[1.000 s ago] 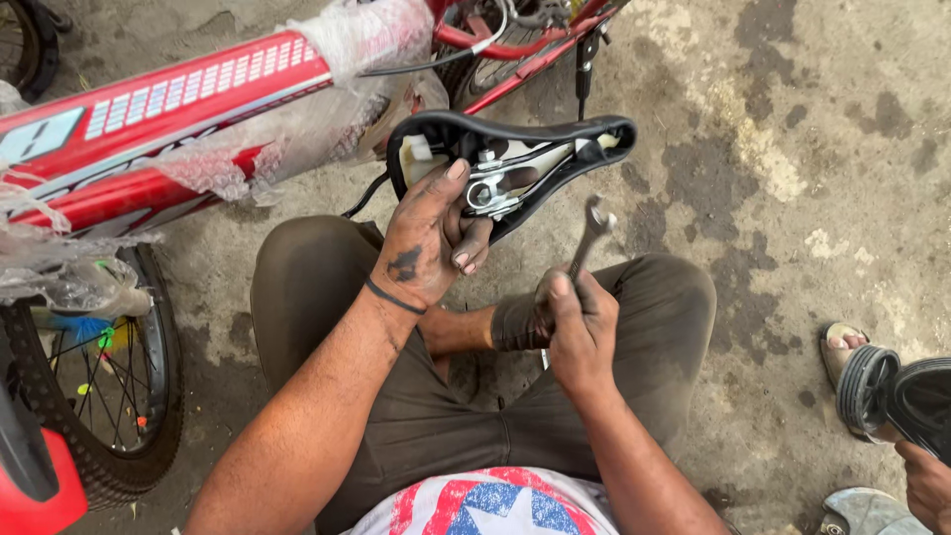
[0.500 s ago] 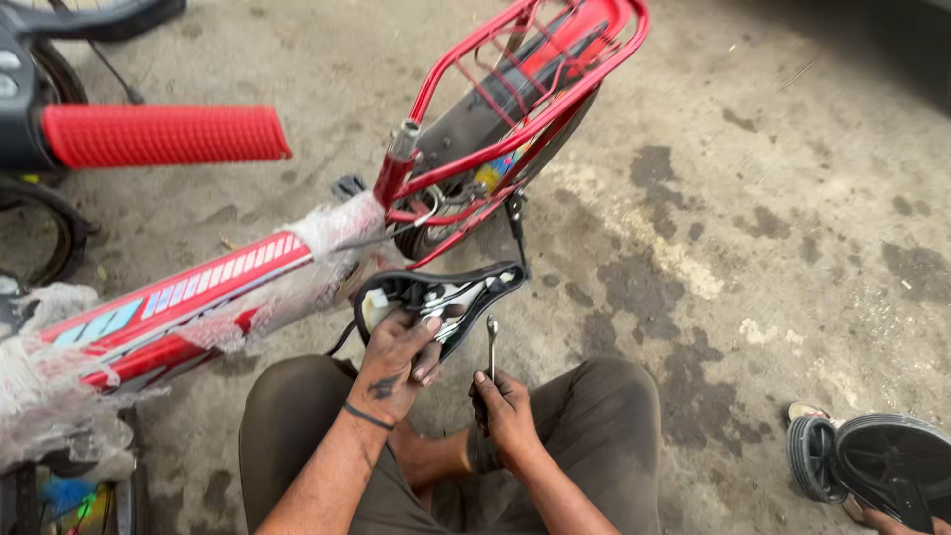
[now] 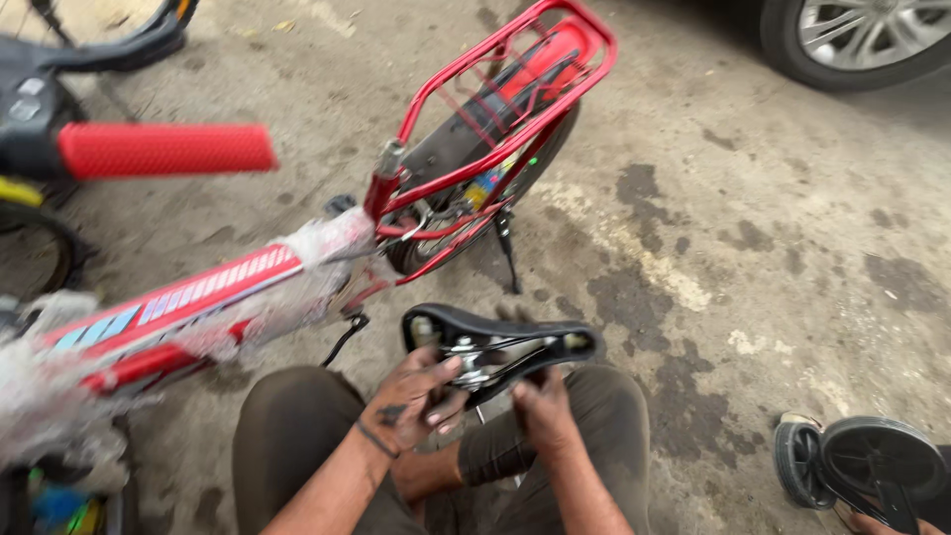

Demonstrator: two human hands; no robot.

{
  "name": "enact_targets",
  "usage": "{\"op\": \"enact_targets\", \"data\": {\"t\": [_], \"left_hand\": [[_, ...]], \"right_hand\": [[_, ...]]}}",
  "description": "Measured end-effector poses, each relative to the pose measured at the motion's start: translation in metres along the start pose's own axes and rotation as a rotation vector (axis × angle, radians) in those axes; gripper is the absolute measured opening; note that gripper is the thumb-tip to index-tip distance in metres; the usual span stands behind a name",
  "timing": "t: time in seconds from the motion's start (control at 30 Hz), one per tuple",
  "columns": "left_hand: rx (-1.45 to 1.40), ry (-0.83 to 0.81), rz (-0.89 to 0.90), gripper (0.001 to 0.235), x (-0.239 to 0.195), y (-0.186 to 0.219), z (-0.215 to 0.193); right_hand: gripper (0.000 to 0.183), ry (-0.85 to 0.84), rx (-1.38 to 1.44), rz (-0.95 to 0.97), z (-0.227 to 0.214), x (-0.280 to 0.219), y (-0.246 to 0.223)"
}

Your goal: The person assembles a bicycle seat by inserting a bolt, washers, and a nut into the underside of the seat. They then tighten the assembly by hand and with a wrench before mounting the seat onto the bicycle frame and securing it.

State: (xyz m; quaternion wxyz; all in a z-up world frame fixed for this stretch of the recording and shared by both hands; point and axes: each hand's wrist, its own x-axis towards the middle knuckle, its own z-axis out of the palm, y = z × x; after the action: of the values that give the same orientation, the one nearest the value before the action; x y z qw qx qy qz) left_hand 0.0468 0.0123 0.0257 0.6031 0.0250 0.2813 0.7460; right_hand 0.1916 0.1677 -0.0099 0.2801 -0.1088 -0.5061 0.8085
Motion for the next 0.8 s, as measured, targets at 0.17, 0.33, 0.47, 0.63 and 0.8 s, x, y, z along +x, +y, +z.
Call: {"op": "enact_targets", "data": {"t": [0.17,0.33,0.47,0.63,0.8], "left_hand": [[0.068,-0.049,0.024,0.025,0.001,-0.001,0.007],[0.057,-0.048,0.232,0.048,-0.008,-0.001,0.019],[0.474,0.000,0.409,0.052,-0.004,0.035,0.043],[1.010,0.398,0.872,0.032,0.028,0.122,0.061],[1.089,0.593,1.328,0.026,0.031,0.168,0.033]], "right_hand": [[0.090,0.120,0.125,0.053,0.009,0.004,-0.015],[0.081,0.161,-0.201,-0.091,0.014,0.008,-0.035],[0.074,0.006,-0.349,-0.270,0.032,0.050,-0.081],[0.072,-0.226,-0.488,-0.481,0.075,0.141,-0.146],[0.056,-0.405,-0.549,-0.471,0.131,0.216,-0.148]]}}
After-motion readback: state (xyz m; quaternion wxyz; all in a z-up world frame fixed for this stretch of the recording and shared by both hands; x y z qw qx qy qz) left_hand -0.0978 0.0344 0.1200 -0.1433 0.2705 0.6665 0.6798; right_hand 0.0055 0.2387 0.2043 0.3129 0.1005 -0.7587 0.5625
